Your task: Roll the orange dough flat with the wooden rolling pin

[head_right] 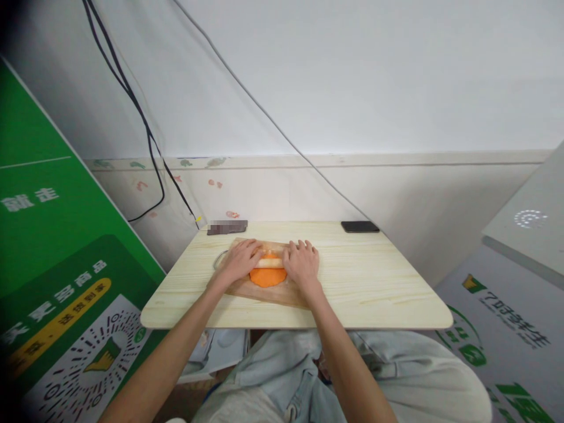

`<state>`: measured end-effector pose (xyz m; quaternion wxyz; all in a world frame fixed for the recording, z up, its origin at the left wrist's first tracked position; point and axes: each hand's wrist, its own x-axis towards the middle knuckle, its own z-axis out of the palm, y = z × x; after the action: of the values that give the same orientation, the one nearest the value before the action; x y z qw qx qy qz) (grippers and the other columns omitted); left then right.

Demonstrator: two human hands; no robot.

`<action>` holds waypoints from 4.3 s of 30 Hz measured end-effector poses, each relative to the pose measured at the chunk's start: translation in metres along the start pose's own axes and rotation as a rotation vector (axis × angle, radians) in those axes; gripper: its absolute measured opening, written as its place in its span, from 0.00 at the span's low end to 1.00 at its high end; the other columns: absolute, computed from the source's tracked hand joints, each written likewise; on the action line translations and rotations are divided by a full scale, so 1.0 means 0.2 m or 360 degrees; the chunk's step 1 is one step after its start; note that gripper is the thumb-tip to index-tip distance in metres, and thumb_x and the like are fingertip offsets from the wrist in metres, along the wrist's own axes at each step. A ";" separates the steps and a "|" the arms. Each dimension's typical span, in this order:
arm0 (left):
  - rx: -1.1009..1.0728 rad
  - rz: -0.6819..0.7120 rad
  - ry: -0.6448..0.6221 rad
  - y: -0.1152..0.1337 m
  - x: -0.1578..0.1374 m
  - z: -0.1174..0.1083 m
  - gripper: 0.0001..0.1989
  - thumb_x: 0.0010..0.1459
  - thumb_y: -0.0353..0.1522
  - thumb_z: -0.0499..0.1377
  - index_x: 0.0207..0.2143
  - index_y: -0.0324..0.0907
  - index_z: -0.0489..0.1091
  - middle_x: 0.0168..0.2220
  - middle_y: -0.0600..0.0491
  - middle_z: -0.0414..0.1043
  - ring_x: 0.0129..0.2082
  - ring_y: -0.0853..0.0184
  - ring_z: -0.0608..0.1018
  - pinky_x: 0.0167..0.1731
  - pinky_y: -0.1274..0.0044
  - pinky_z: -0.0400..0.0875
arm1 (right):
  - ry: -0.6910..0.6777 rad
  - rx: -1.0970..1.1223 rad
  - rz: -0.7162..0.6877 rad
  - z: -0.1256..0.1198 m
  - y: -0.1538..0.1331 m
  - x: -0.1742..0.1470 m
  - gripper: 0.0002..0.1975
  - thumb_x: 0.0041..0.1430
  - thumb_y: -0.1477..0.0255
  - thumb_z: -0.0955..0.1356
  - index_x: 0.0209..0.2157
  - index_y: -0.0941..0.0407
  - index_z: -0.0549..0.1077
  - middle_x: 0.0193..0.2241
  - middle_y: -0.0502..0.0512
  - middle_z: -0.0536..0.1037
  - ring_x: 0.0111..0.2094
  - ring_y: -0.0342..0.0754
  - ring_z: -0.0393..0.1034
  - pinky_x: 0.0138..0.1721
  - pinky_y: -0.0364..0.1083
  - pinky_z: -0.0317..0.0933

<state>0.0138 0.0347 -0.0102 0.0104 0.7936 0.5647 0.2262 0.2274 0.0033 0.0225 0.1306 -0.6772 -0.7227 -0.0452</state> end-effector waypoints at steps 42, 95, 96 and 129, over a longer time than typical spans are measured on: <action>-0.0205 -0.0105 0.0520 0.07 -0.21 0.04 0.11 0.73 0.34 0.57 0.44 0.42 0.80 0.49 0.45 0.83 0.52 0.54 0.81 0.59 0.60 0.74 | -0.0035 0.0025 -0.0023 0.00 -0.06 0.01 0.26 0.77 0.65 0.55 0.63 0.54 0.76 0.64 0.63 0.78 0.71 0.60 0.60 0.70 0.64 0.47; -0.0454 -0.0014 0.0574 0.14 -0.39 0.03 0.12 0.73 0.34 0.57 0.49 0.44 0.79 0.51 0.47 0.83 0.53 0.56 0.81 0.58 0.61 0.76 | -0.0001 0.0056 0.0068 0.04 0.01 -0.36 0.33 0.79 0.61 0.51 0.73 0.61 0.65 0.75 0.70 0.61 0.78 0.61 0.48 0.75 0.68 0.37; -0.0445 -0.0011 0.0566 0.14 -0.39 0.03 0.12 0.73 0.34 0.57 0.49 0.44 0.79 0.50 0.47 0.83 0.53 0.56 0.81 0.58 0.61 0.76 | 0.0003 0.0063 0.0062 0.04 0.01 -0.37 0.33 0.79 0.61 0.50 0.73 0.61 0.65 0.75 0.70 0.61 0.77 0.61 0.49 0.75 0.69 0.37; -0.0477 -0.0046 0.0592 0.14 -0.40 0.04 0.11 0.73 0.34 0.57 0.48 0.43 0.79 0.49 0.46 0.82 0.51 0.55 0.81 0.56 0.62 0.76 | 0.0037 0.0136 -0.0025 0.04 0.02 -0.22 0.29 0.80 0.65 0.52 0.65 0.57 0.75 0.73 0.65 0.65 0.77 0.62 0.49 0.73 0.64 0.47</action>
<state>0.0215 -0.0451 -0.0368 0.0272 0.7198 0.5283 0.4495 0.2332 -0.0361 0.0038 0.1676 -0.6648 -0.7276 -0.0231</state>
